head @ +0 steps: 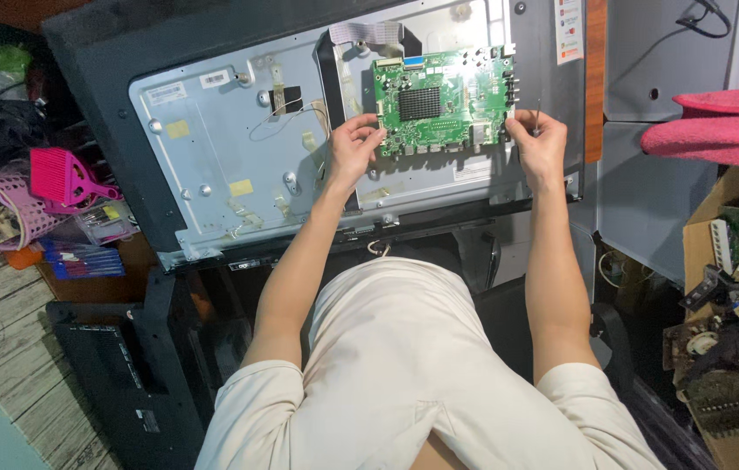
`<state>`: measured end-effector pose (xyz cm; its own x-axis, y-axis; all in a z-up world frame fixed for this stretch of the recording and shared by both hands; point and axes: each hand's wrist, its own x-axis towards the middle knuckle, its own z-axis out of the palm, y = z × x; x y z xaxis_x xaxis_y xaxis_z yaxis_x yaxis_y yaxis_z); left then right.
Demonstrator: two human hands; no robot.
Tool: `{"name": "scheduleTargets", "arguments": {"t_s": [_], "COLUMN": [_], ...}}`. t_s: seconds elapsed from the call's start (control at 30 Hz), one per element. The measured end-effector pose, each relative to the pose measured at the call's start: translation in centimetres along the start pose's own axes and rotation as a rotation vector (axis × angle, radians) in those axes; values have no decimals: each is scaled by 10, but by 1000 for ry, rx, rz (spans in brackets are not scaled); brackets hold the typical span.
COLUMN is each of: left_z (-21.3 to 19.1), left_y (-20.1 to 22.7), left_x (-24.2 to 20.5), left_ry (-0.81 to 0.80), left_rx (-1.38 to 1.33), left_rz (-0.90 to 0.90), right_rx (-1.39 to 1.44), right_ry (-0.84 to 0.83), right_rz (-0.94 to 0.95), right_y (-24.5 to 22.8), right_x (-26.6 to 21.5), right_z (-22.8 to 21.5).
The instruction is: The person handles a green circuit board and a ribbon cable by hand while working on the internal components of a disassembled television.
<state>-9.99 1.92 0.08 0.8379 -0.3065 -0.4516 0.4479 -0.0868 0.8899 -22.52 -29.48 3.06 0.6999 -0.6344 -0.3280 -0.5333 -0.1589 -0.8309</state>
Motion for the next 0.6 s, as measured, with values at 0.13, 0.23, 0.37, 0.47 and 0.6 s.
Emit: {"name": "scheduleTargets", "arguments": {"t_s": [0.13, 0.23, 0.37, 0.47, 0.6], "left_z": [-9, -17, -29, -29, -20], "left_y": [2, 17, 14, 16, 17], "left_x": [-3, -8, -4, -5, -8], "left_ry": [-10, -21, -54, -74, -88], "left_rx": [-33, -34, -18, 2, 8], "left_rz": [-27, -37, -48, -55, -63], "right_rx": [59, 112, 192, 193, 103], "right_ry": [-4, -8, -25, -27, -21], "right_rz": [29, 54, 85, 89, -3], "right_y": [-5, -18, -35, -26, -26], "right_x": [-19, -36, -55, -53, -42], "right_z": [5, 9, 10, 9, 4]}}
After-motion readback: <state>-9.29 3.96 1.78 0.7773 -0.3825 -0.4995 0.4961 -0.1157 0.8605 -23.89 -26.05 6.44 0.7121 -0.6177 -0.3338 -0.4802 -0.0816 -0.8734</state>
